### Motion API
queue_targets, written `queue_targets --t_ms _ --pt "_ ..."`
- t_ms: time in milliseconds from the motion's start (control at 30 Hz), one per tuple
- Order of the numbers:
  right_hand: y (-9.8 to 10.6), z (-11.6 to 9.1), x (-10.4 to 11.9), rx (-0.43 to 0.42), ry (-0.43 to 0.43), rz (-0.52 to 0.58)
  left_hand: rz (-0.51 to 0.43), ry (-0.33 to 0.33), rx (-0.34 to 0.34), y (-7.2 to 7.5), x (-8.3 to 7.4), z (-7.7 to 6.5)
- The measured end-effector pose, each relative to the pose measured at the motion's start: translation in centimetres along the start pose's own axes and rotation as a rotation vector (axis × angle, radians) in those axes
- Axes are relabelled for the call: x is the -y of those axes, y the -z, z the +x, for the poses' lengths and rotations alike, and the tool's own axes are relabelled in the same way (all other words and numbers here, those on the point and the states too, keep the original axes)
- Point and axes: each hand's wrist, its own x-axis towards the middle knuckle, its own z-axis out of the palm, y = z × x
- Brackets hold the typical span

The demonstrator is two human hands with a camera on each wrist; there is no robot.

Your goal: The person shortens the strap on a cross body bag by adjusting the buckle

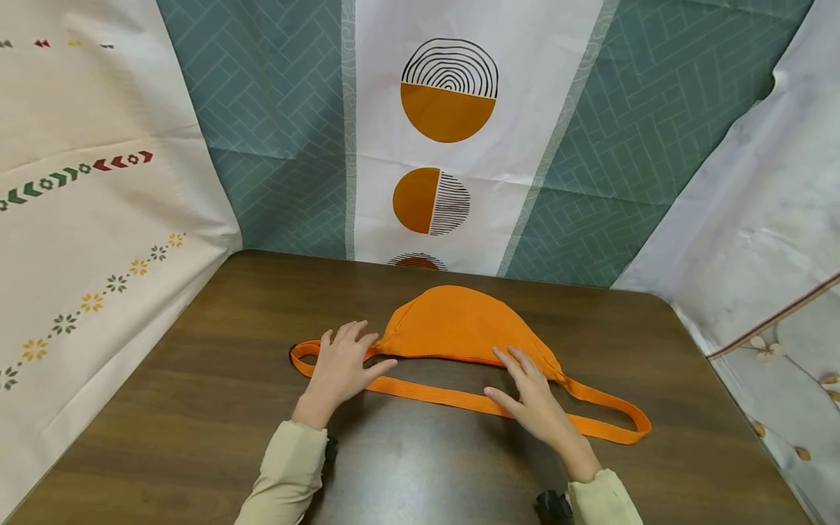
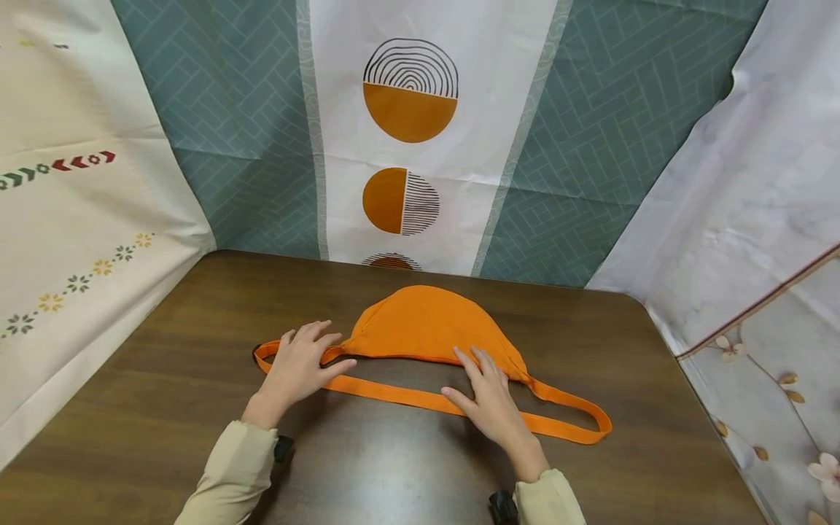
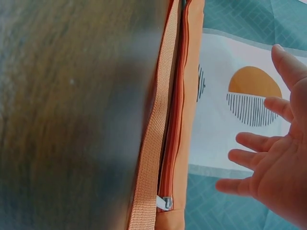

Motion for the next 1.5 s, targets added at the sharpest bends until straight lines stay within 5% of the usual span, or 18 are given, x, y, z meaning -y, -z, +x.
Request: queue_targets --t_ms 467,833,1133,1500 --pt "-0.1 -0.1 -0.5 0.010 0.032 0.046 0.010 -0.018 -0.087 0.8 2.1 -0.7" --pt "-0.2 -0.1 -0.4 0.001 0.081 0.060 -0.069 0.042 -0.099 2.3 4.5 -1.5" --pt "-0.3 -0.2 -0.4 0.037 0.033 0.090 -0.100 0.084 -0.062 3.4 6.4 -2.2" --pt "-0.2 -0.2 -0.1 0.046 0.041 0.078 -0.164 0.134 0.067 4.0 8.7 -2.9"
